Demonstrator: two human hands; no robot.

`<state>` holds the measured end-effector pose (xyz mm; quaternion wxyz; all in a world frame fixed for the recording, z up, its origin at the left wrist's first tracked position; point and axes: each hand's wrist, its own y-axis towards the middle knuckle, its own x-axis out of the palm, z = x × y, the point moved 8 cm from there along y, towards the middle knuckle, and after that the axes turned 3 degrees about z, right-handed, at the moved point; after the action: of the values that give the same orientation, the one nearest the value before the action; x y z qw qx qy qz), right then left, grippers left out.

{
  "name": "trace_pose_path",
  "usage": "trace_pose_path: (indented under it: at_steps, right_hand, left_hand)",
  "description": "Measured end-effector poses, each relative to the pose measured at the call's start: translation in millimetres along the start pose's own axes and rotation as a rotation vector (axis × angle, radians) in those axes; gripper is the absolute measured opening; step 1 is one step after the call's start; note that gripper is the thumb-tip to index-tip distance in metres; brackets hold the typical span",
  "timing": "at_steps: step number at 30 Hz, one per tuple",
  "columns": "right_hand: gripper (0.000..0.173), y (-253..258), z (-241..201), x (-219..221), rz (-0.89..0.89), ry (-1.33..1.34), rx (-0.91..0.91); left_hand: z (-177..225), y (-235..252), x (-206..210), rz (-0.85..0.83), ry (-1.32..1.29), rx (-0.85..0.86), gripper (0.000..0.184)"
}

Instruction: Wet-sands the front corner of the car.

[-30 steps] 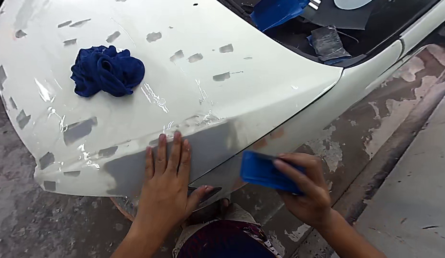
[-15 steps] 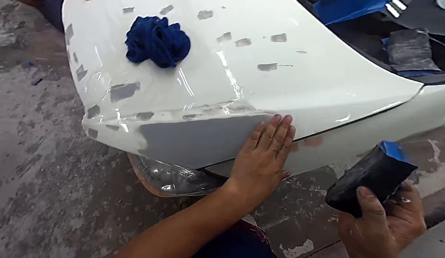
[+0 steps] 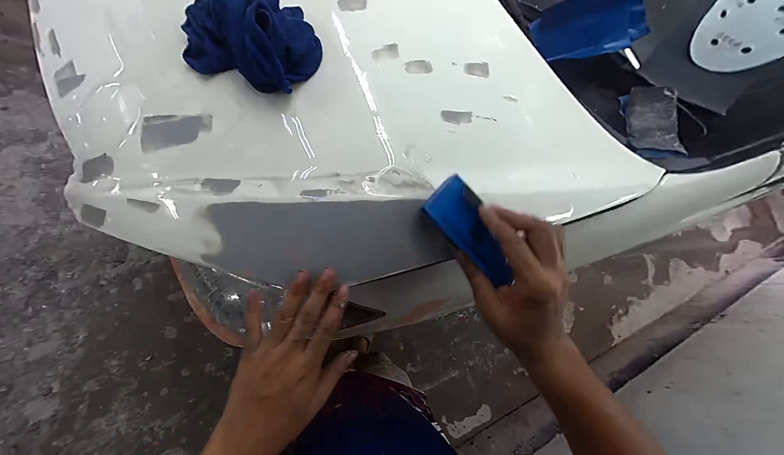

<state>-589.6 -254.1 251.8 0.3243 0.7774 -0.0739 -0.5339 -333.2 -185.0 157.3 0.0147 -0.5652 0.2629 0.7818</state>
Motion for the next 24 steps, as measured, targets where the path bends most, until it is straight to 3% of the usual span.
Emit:
trace_pose_path:
  at_steps: [2,5,8,10,13,16,20,24]
  right_hand:
    - [0.054,-22,-9,5,0.001,0.042,-0.055]
    - [0.047,-9,-3,6,-0.015,0.035,-0.127]
    - [0.049,19,12,6,0.011,-0.020,0.024]
    - [0.051,7,-3,7,0.023,0.003,0.058]
    - [0.048,-26,-24,15,-0.017,0.048,-0.134]
    - [0.044,4,-13,16,-0.057,0.029,-0.192]
    - [0.050,26,-13,17,-0.046,0.018,-0.074]
    - [0.045,2,-17,17,-0.098,0.041,-0.203]
  left_hand:
    - [-26,-6,-7,0.021,0.009,-0.088,0.086]
    - [-59,-8,-15,0.025,0.025,-0.177,0.089]
    - [-79,-3,-21,0.001,0.032,-0.219,0.095]
    - [-95,5,-24,0.000,0.038,-0.259,0.098]
    - [-123,16,-31,0.027,0.040,-0.325,0.098]
    - [-144,19,-36,0.045,0.014,-0.391,0.093]
    - [-118,24,-39,0.073,-0.035,-0.340,0.091]
    - [-71,12,-24,0.098,-0.065,-0.166,0.087]
